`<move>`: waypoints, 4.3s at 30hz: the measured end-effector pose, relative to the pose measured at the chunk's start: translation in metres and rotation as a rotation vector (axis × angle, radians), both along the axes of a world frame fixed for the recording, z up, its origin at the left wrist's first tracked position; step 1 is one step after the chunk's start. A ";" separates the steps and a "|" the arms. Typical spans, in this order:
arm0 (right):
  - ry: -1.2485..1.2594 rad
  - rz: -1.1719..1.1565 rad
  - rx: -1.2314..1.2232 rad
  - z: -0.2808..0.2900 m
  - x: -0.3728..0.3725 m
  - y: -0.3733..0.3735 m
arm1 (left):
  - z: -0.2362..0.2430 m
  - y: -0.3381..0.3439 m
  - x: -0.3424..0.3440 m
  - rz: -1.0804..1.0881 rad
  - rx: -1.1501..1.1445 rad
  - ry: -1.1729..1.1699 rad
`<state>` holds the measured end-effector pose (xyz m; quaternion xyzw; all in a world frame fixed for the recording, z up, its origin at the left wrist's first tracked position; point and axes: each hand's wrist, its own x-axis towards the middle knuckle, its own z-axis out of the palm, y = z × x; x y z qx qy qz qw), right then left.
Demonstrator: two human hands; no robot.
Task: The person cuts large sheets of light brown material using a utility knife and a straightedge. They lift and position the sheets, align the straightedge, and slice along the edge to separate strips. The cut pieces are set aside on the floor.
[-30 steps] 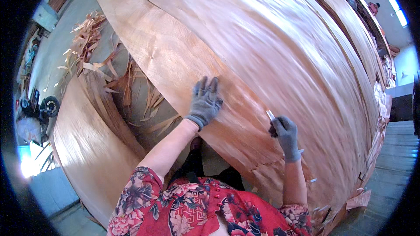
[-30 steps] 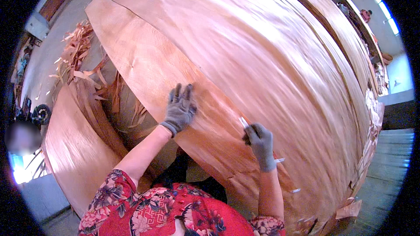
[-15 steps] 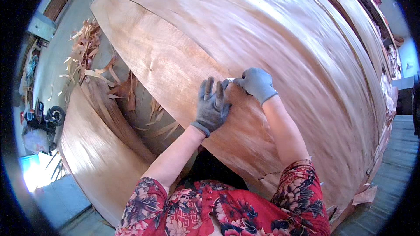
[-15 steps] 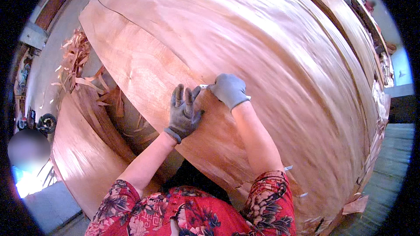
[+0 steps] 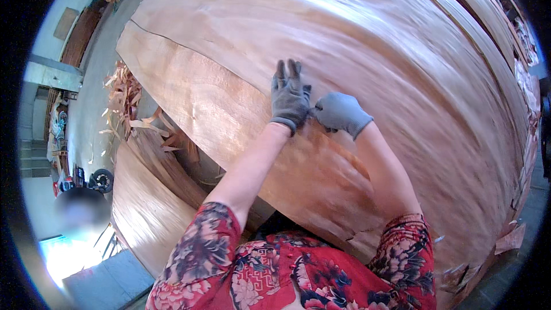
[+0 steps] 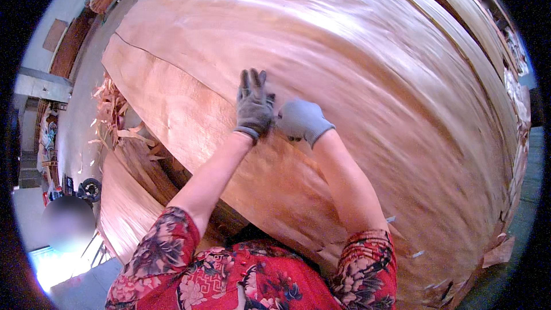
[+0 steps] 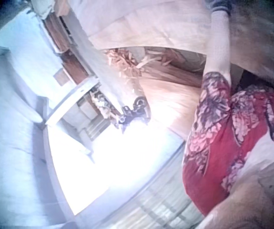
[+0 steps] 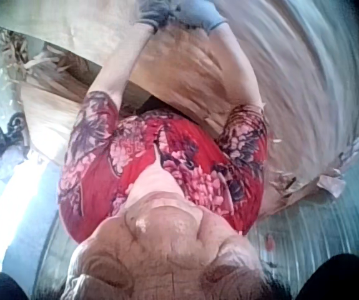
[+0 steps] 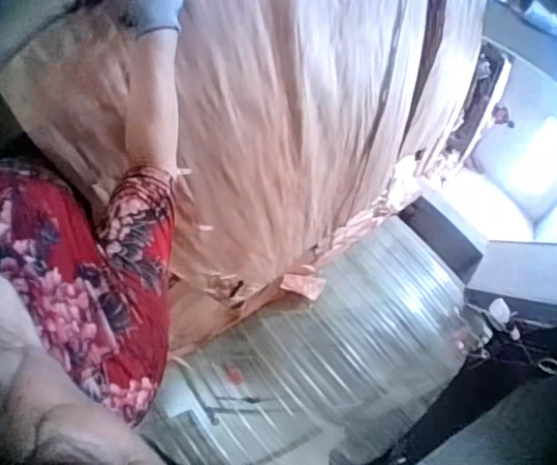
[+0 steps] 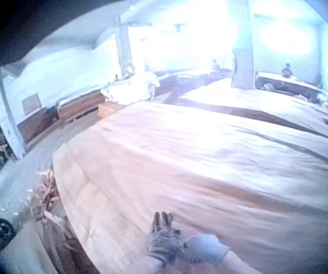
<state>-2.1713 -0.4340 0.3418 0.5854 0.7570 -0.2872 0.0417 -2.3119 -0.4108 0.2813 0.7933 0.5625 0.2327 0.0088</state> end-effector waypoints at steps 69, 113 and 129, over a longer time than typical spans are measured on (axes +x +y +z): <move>0.546 -0.215 -0.164 0.001 -0.417 0.330 | 0.008 0.216 -0.583 0.549 -0.507 -1.019; -0.060 0.000 -0.387 0.018 -0.431 0.380 | 0.007 0.360 -0.419 -0.191 -0.113 -0.297; 0.331 -0.692 0.225 -0.007 -0.415 0.234 | -0.004 0.354 -0.381 -0.142 0.077 0.074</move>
